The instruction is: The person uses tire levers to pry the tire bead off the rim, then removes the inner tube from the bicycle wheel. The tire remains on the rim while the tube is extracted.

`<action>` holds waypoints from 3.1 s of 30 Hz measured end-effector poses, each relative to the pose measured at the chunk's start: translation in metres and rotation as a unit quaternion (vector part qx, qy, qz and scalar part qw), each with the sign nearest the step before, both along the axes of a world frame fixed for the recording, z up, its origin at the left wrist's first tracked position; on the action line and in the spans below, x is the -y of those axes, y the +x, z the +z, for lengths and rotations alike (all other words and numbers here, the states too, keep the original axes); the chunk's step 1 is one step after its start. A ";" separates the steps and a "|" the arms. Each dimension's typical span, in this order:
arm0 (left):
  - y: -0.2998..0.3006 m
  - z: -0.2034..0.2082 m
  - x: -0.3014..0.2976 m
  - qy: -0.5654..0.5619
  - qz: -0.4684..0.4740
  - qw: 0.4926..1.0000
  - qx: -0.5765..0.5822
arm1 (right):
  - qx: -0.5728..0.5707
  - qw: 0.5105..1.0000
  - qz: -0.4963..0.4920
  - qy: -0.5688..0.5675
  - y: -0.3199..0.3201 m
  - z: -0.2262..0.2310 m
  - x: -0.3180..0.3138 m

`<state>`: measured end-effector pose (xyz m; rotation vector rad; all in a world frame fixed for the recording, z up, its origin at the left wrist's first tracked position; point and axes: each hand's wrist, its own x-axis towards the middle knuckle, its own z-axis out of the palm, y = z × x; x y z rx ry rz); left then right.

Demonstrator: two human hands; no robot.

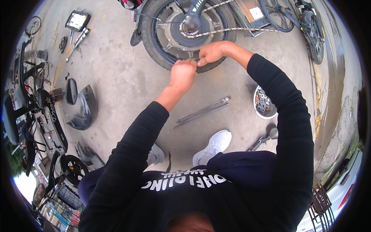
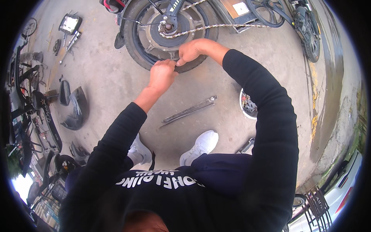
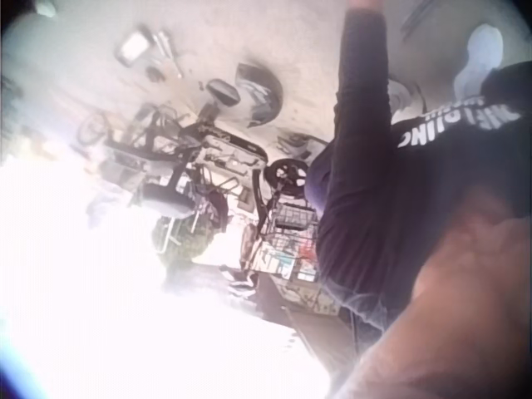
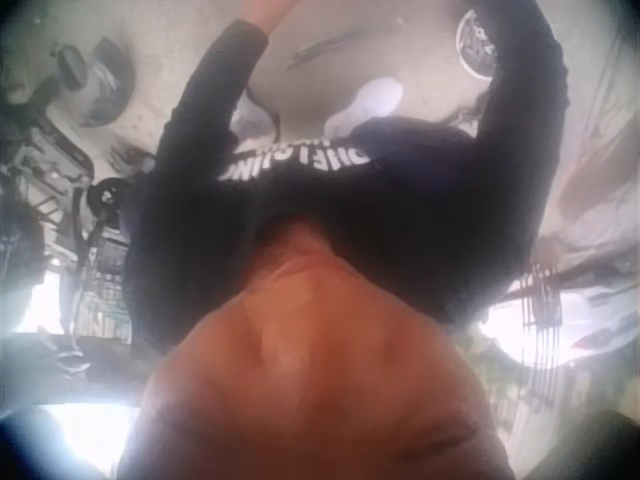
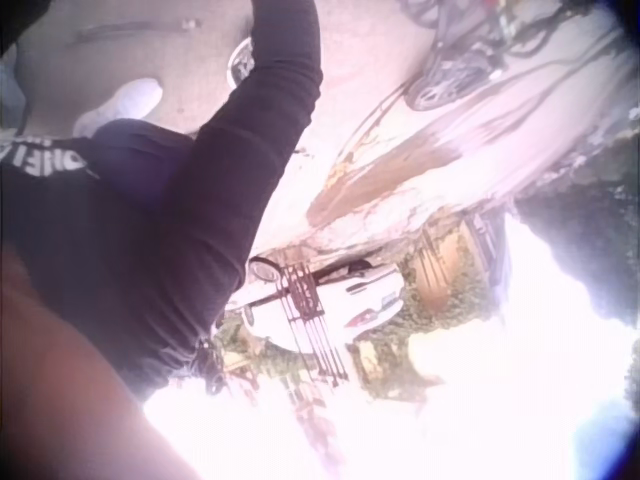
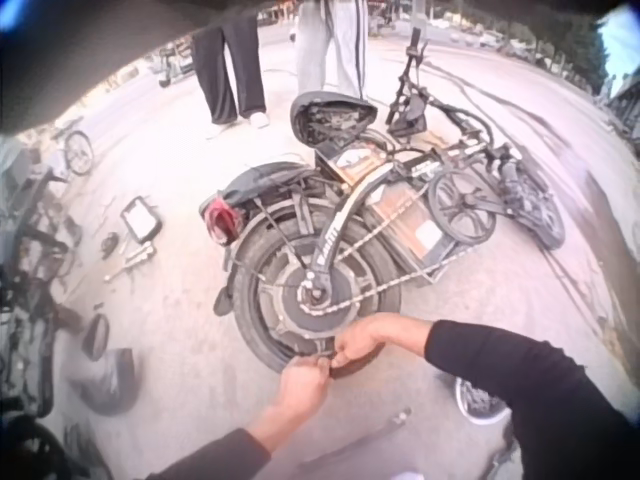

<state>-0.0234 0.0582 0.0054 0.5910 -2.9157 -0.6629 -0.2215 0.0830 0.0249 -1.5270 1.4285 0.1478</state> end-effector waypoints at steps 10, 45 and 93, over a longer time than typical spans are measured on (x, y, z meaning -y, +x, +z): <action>0.000 -0.011 -0.009 -0.020 0.026 0.999 -0.035 | -0.276 0.951 0.141 -0.016 0.011 0.021 0.001; 0.008 -0.029 -0.007 -0.014 0.026 0.988 -0.151 | -0.130 0.874 -0.356 -0.303 0.069 -0.014 -0.021; 0.027 0.000 0.048 0.026 -0.047 0.994 -0.091 | -0.105 0.847 -0.485 -0.189 0.035 -0.014 -0.068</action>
